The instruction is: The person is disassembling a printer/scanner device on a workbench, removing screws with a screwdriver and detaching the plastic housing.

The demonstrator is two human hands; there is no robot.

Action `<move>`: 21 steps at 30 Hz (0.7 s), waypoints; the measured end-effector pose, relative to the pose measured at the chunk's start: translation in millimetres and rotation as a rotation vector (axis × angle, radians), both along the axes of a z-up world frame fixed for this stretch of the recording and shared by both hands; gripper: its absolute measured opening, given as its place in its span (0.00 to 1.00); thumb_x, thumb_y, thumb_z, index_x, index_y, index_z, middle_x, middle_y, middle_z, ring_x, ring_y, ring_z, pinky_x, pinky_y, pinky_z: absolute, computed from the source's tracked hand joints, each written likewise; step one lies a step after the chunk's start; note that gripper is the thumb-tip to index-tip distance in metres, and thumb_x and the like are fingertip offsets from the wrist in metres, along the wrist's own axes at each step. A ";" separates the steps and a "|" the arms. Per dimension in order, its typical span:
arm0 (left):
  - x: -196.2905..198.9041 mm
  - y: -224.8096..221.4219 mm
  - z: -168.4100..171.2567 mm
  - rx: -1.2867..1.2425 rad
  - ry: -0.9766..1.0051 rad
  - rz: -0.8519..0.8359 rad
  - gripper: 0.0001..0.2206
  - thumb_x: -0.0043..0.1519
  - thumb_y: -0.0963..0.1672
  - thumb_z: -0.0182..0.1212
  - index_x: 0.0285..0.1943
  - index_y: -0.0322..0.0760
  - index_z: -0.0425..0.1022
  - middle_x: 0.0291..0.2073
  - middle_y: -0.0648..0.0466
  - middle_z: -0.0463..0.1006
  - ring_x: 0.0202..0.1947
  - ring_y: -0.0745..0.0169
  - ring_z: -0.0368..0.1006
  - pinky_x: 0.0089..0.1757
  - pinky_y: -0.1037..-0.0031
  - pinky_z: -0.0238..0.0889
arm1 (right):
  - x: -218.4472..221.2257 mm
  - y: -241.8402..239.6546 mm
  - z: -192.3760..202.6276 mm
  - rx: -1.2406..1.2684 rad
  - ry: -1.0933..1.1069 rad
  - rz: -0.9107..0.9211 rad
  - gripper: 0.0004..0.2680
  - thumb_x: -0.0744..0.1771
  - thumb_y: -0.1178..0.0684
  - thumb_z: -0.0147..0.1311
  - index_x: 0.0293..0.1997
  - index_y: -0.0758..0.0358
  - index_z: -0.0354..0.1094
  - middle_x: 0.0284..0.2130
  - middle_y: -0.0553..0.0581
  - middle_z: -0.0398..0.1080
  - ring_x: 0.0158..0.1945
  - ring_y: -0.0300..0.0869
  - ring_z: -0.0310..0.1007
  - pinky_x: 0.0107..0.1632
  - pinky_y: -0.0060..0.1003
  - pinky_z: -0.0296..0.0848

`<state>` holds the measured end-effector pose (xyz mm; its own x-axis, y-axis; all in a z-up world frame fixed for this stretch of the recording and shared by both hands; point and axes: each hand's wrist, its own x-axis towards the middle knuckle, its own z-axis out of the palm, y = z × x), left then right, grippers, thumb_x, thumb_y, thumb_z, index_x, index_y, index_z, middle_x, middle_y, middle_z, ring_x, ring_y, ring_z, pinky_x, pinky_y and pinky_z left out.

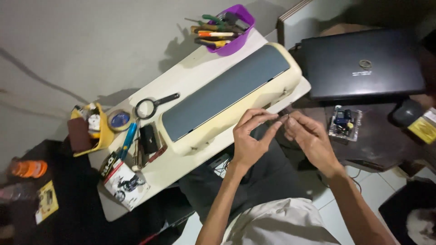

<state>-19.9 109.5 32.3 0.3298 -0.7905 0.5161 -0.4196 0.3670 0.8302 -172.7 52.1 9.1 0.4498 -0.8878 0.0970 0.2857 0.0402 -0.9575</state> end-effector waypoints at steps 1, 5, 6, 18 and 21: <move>-1.0 5.3 1.5 -0.006 0.029 0.023 0.07 0.60 0.44 0.71 0.45 0.43 0.84 0.38 0.59 0.79 0.48 0.57 0.81 0.53 0.64 0.72 | 3.5 5.4 -1.8 0.039 -0.055 0.034 0.08 0.73 0.62 0.46 0.38 0.69 0.71 0.25 0.51 0.57 0.30 0.35 0.55 0.35 0.33 0.65; 2.1 23.7 -4.1 -0.005 0.087 0.088 0.05 0.59 0.42 0.72 0.42 0.41 0.85 0.36 0.57 0.80 0.42 0.59 0.81 0.48 0.68 0.74 | 15.5 20.2 -3.6 0.019 -0.061 0.141 0.10 0.73 0.63 0.44 0.35 0.73 0.70 0.25 0.53 0.53 0.30 0.38 0.51 0.35 0.37 0.63; 3.5 27.7 -4.9 0.000 0.087 0.104 0.05 0.59 0.42 0.72 0.42 0.41 0.85 0.36 0.57 0.80 0.42 0.59 0.81 0.48 0.68 0.74 | 18.2 22.3 -7.3 0.024 -0.062 0.156 0.10 0.73 0.63 0.44 0.35 0.73 0.70 0.25 0.53 0.53 0.30 0.38 0.51 0.35 0.37 0.63; 26.6 64.0 -13.1 0.165 0.539 -0.166 0.06 0.63 0.42 0.69 0.47 0.37 0.84 0.42 0.48 0.82 0.49 0.57 0.79 0.50 0.64 0.70 | 37.1 39.2 -32.0 0.377 -0.114 0.307 0.08 0.70 0.61 0.51 0.32 0.68 0.72 0.20 0.50 0.57 0.27 0.35 0.55 0.33 0.35 0.60; 31.0 69.9 -14.9 0.186 0.532 -0.164 0.08 0.63 0.43 0.69 0.50 0.36 0.83 0.45 0.48 0.82 0.53 0.55 0.78 0.52 0.62 0.69 | 42.2 44.6 -31.3 0.433 -0.105 0.333 0.06 0.69 0.60 0.51 0.34 0.68 0.73 0.20 0.50 0.54 0.27 0.36 0.53 0.33 0.35 0.60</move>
